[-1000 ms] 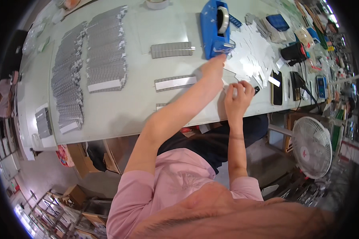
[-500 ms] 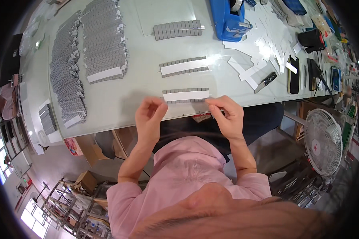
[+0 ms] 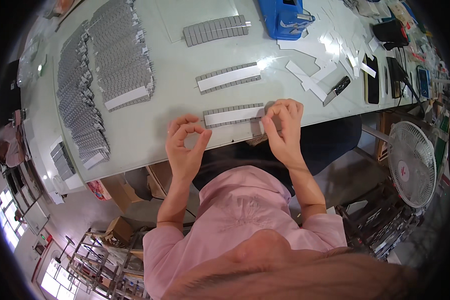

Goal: The person applies white adhesive strips to grey metal components by hand at a factory workbench.

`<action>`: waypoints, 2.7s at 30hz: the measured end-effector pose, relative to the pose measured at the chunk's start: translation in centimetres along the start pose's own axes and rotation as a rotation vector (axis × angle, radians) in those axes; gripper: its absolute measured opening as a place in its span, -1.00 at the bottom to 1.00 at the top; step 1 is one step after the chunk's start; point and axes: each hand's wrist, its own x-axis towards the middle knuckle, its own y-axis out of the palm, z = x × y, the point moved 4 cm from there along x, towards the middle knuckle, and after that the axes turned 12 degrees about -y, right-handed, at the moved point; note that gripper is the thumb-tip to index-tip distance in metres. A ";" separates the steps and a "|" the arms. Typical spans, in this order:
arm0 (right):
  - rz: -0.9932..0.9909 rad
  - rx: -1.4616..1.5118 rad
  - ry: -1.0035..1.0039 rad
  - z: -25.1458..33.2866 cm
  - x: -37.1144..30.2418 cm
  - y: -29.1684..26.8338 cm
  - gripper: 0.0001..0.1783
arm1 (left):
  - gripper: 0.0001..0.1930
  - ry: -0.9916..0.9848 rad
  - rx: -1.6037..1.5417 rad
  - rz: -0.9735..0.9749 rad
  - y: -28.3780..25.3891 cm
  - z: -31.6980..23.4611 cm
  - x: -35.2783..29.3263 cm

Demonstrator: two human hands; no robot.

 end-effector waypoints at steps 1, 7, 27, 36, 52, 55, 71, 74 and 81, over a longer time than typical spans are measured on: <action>-0.004 -0.002 0.004 -0.1 0.0 0.2 -0.86 | -0.87 0.187 0.290 -0.114 0.1 -0.6 0.2; -0.058 -0.232 -0.074 -0.3 -0.6 0.7 -0.84 | -0.87 0.365 0.688 -0.281 1.1 -0.4 0.1; -0.105 -0.272 -0.028 -0.1 -0.9 -0.1 -0.76 | -0.73 0.296 0.767 -0.335 1.0 -0.4 0.1; 0.082 -0.433 -0.307 3.7 -3.2 6.5 -0.57 | -0.72 0.299 0.778 -0.330 1.1 0.0 0.3; -0.063 -0.584 -0.133 -1.0 -5.7 -3.5 -0.63 | -0.16 0.675 1.079 -0.014 5.4 -1.1 -0.5; -0.081 -0.551 -0.195 -0.6 -5.2 -2.8 -0.62 | -0.24 0.757 1.176 0.050 6.0 -0.4 -0.6; -0.092 -0.459 -0.338 -0.8 -4.0 -1.7 -0.65 | -0.67 1.057 1.280 -0.577 -12.1 -4.8 5.8; -0.083 -0.446 -0.380 -0.2 -3.2 -0.9 -0.65 | -0.66 0.999 1.319 -0.524 -13.5 -4.4 8.0; -0.056 -0.392 -0.365 -0.1 -1.6 0.1 -0.63 | -0.56 0.868 1.332 -0.480 -11.6 -2.8 4.4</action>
